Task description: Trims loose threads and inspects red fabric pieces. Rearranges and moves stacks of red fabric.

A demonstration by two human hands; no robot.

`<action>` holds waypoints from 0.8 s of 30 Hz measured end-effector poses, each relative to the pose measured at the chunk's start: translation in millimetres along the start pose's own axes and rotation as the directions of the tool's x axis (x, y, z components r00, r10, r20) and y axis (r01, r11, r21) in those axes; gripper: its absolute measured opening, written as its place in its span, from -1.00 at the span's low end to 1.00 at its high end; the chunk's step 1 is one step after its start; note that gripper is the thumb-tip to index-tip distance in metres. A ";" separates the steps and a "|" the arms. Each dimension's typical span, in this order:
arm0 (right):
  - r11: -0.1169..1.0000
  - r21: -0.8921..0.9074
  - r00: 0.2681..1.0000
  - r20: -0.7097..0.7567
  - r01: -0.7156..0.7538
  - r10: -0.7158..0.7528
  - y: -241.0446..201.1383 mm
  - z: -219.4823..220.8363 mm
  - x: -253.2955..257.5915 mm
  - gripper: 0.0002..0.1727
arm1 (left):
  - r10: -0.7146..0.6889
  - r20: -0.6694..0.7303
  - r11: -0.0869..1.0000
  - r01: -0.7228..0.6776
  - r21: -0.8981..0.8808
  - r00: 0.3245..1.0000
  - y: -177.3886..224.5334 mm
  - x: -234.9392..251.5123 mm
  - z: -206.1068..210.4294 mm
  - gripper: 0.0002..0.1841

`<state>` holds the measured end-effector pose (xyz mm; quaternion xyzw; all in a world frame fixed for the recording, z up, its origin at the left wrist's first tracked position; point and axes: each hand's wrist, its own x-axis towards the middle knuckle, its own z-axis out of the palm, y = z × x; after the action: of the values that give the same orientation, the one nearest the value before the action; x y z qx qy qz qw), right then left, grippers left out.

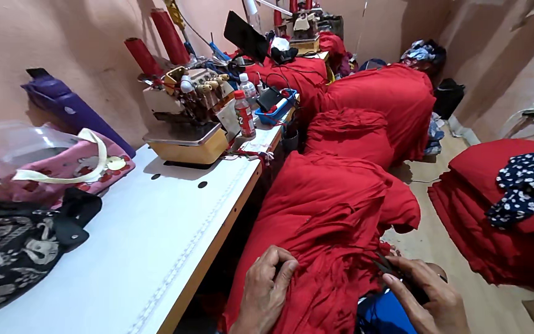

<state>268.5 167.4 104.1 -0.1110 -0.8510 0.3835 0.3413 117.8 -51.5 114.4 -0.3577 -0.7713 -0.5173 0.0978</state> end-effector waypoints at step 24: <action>0.939 0.226 0.966 0.070 -0.258 0.249 11.8 -0.7 -2.8 -0.72 | -0.644 -0.162 0.600 0.363 -0.713 0.748 -1.1 4.1 -5.8 -0.65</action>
<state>270.2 174.6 94.5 -0.1711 -0.7853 0.5237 0.2824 112.8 -54.9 118.3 -0.0150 -0.5784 -0.8151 -0.0274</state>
